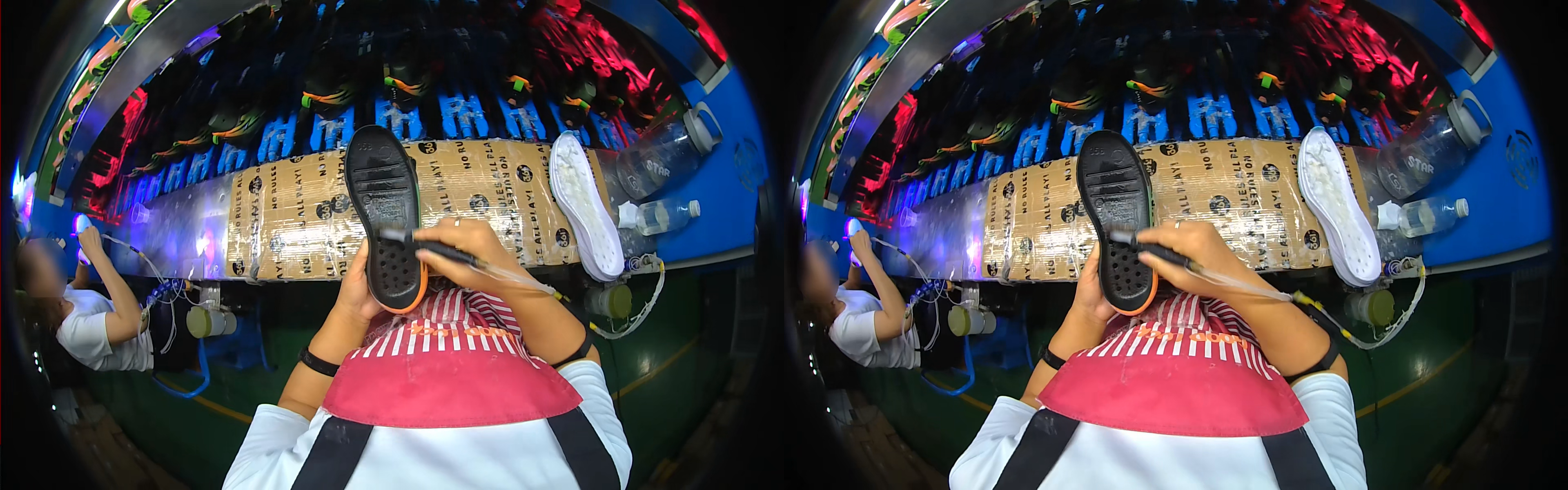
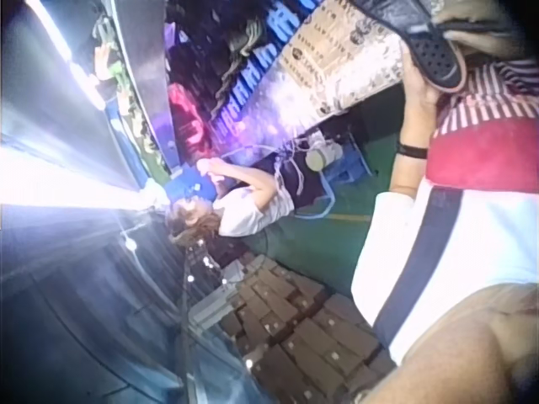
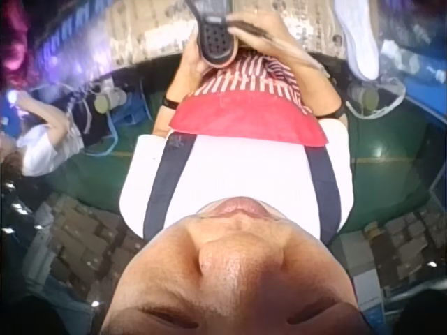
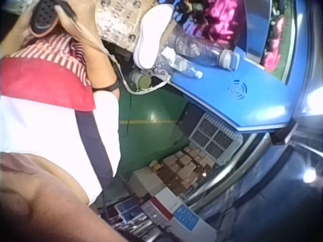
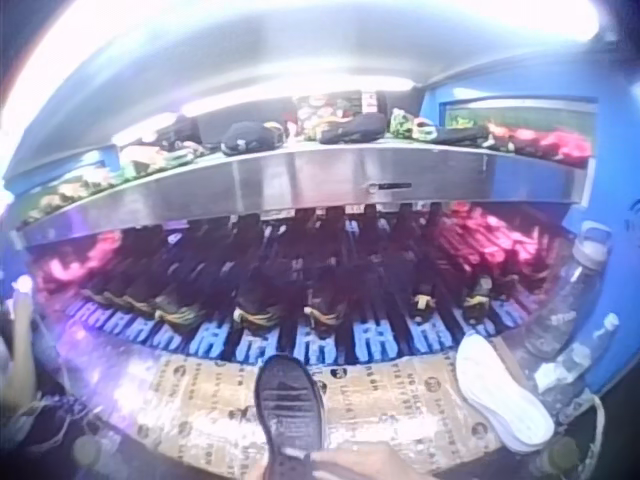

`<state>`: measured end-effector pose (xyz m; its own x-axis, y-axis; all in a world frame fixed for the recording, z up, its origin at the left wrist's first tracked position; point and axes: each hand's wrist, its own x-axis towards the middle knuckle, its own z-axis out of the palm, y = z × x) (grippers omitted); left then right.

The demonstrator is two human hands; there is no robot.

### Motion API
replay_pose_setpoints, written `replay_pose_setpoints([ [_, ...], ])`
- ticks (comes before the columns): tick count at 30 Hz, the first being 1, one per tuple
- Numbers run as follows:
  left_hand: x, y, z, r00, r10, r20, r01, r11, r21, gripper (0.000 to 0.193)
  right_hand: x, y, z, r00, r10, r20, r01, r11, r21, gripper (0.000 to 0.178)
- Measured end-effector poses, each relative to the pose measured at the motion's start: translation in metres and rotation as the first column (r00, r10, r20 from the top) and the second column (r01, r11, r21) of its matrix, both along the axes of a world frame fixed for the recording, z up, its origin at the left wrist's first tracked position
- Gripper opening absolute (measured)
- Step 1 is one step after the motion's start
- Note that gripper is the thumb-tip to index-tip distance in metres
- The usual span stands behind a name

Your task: Applying adhesive to the edges and surfaces of shoe soles using a brush.

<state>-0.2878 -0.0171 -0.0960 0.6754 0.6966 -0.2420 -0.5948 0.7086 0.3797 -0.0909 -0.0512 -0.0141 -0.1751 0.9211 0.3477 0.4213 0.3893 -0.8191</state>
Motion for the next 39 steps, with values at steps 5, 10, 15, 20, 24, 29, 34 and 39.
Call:
replay_pose_setpoints([
  [5, 0.004, 0.004, 0.002, 0.985, -0.015, 0.172, 0.028, 0.997, -0.075, 0.051, 0.005, -0.003, 0.012, 0.985, 0.018, -0.169, -0.035, 0.995, -0.098, 0.022],
  [10, 0.02, -0.003, 0.018, 0.967, -0.127, 0.221, 0.121, 0.992, 0.041, 0.053, -0.003, -0.007, 0.027, 0.888, -0.236, -0.394, 0.158, 0.963, -0.22, 0.024],
  [15, 0.021, -0.014, 0.012, 0.984, -0.042, 0.176, 0.057, 0.995, -0.08, 0.053, -0.01, -0.007, 0.023, 0.954, -0.256, -0.154, 0.272, 0.958, 0.092, 0.022],
  [20, 0.024, -0.018, 0.01, 0.956, -0.123, 0.265, 0.131, 0.991, -0.012, 0.052, -0.017, -0.001, 0.028, 0.925, -0.376, -0.047, 0.374, 0.884, 0.28, 0.019],
  [24, 0.02, -0.022, -0.009, 0.986, -0.138, 0.097, 0.146, 0.986, -0.082, 0.052, -0.027, -0.001, 0.028, 0.918, -0.385, 0.097, 0.315, 0.856, 0.409, 0.021],
  [29, 0.015, -0.021, -0.011, 0.987, -0.1, 0.129, 0.116, 0.986, -0.123, 0.055, -0.038, -0.007, 0.018, 0.974, -0.133, 0.181, 0.057, 0.925, 0.375, 0.023],
  [34, 0.012, -0.016, -0.009, 0.977, -0.058, 0.205, 0.071, 0.996, -0.057, 0.052, -0.037, -0.011, 0.03, 0.992, -0.124, 0.036, 0.105, 0.94, 0.323, 0.025],
  [39, 0.009, -0.017, -0.018, 0.98, -0.048, 0.194, 0.069, 0.993, -0.099, 0.051, -0.046, -0.014, 0.022, 0.973, -0.156, 0.169, 0.086, 0.927, 0.365, 0.025],
])
